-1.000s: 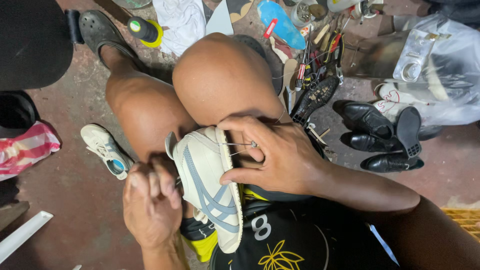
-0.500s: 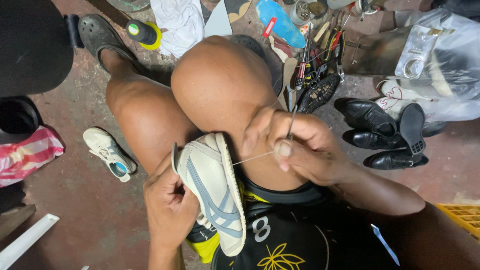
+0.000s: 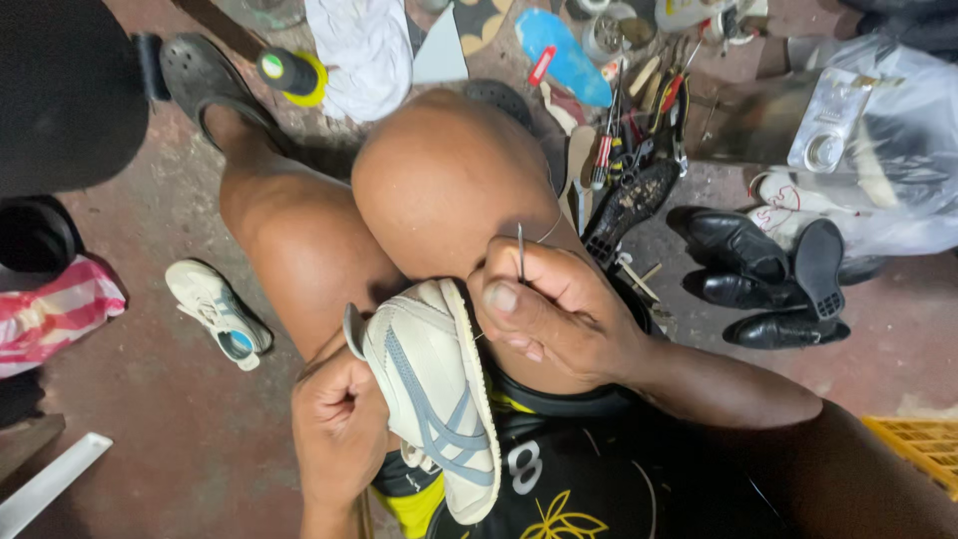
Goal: The person stitches the sole of a white shoe by hand using a needle and thread, pulling the thread tight through each hole along the edge of the sole.
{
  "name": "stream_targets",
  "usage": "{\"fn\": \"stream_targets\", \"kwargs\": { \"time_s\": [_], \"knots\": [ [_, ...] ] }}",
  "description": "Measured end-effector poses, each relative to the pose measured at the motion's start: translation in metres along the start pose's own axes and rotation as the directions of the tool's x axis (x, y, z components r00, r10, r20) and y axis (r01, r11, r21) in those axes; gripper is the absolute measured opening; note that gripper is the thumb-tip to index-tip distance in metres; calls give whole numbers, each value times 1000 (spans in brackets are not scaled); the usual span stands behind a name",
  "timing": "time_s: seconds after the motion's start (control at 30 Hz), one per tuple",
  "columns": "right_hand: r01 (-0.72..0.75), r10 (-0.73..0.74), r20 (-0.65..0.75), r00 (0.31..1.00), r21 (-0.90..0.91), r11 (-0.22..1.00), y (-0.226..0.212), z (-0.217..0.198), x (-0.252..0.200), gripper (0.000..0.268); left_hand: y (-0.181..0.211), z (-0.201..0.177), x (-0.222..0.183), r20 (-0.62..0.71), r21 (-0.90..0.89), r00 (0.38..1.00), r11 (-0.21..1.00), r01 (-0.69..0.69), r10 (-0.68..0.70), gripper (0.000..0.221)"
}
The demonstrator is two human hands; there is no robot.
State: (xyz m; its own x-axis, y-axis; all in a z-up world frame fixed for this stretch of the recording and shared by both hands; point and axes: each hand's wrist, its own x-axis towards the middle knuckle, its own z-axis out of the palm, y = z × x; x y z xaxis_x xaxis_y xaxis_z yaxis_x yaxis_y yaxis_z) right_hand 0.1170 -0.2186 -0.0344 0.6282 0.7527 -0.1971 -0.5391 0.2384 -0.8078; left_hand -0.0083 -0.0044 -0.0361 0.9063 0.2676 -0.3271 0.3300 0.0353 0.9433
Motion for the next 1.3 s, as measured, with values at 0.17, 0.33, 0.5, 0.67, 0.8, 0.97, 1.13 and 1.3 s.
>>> {"fn": "stream_targets", "kwargs": {
  "time_s": [0.17,0.33,0.5,0.67,0.8,0.97,1.13,1.3],
  "knots": [
    [106,-110,18,994,162,981,-4,3,-6,33,23,16,-12,10,254,988,955,-152,154,23],
    [110,-124,-100,987,-139,984,-16,3,-13,33,15,21,-24,-91,127,990,985,119,-108,25],
    [95,-287,-159,945,-706,702,-37,-9,-26,27,-9,0,-26,-36,-403,975,896,186,-219,41],
    [146,-312,38,949,-933,329,-43,2,-40,24,-16,-1,-22,56,-579,981,795,183,-185,50],
    [160,-226,37,973,-817,554,-32,25,-41,29,-15,3,-22,68,-583,984,793,175,-167,51],
    [202,-216,79,973,-743,638,-23,37,-28,35,-14,6,-24,51,-570,985,805,165,-166,48],
    [180,-173,95,980,-789,587,-25,35,-27,38,-13,7,-25,50,-550,987,821,154,-152,44],
    [205,-196,122,973,-846,493,-27,31,-26,39,-10,9,-25,25,-454,993,883,117,-118,37]
  ]
}}
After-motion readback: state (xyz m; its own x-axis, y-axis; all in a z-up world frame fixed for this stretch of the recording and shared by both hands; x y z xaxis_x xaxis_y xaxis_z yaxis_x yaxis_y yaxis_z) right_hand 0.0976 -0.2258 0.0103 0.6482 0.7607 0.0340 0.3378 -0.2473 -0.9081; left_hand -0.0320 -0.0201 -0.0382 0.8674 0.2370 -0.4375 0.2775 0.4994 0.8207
